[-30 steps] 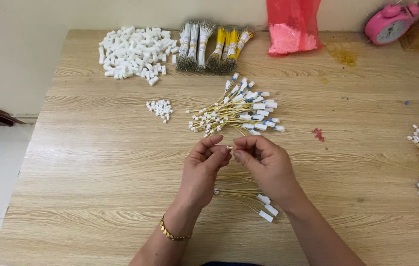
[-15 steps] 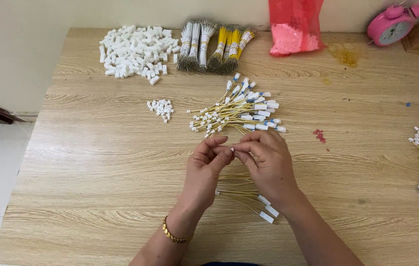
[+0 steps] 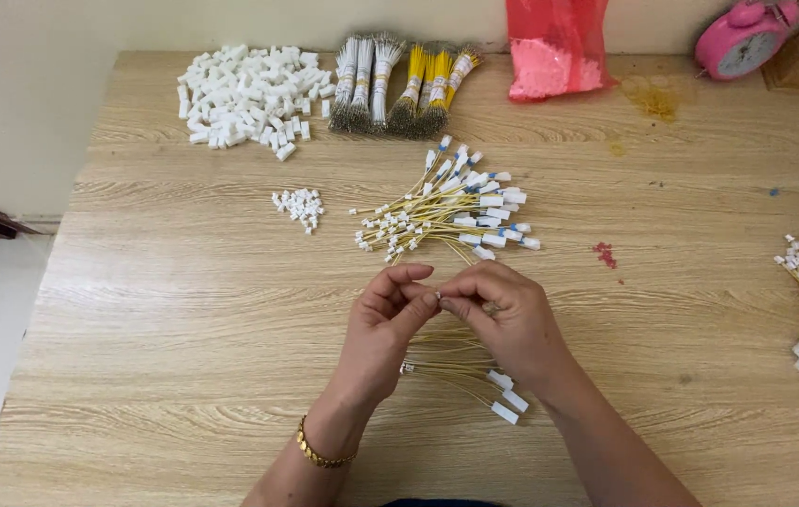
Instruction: Assemble small plastic connectors onto the ends of wires and organize them into bundles.
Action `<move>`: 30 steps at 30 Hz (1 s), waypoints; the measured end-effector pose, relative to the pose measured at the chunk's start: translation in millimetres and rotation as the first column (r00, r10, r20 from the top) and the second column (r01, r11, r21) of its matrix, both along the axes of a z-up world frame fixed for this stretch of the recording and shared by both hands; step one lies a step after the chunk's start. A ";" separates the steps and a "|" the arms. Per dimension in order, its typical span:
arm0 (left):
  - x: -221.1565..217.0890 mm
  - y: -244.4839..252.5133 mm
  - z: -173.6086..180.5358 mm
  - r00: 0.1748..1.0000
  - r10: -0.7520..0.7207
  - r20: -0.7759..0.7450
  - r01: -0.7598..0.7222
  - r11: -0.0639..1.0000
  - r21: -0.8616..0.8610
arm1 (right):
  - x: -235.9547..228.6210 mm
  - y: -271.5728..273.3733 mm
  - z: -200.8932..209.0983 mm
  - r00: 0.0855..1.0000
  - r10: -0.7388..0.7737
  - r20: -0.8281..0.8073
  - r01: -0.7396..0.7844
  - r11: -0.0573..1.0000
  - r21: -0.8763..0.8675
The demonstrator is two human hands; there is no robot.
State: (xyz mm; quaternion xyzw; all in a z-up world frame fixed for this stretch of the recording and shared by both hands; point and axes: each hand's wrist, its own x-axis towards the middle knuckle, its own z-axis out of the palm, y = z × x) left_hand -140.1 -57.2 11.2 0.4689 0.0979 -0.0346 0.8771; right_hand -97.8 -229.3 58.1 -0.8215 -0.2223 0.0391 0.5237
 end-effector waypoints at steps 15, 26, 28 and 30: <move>-19.3 13.3 10.8 0.989 -0.109 0.097 0.098 0.989 0.114 | -13.1 -2.3 11.2 0.969 0.041 -0.246 -0.031 0.999 0.043; -14.4 47.8 24.8 0.977 -0.073 -0.201 0.205 0.586 0.784 | -10.0 8.9 -26.6 0.988 0.153 -0.018 -0.142 0.862 -0.486; -2.6 56.3 14.5 0.988 -0.154 -0.002 0.058 0.361 0.931 | -10.4 -1.8 -43.2 0.984 0.163 0.071 -0.101 0.841 -0.531; 14.9 57.0 12.3 0.942 -0.289 0.170 -0.135 0.138 0.981 | -13.3 -13.0 -54.9 0.973 0.168 0.156 -0.049 0.816 -0.575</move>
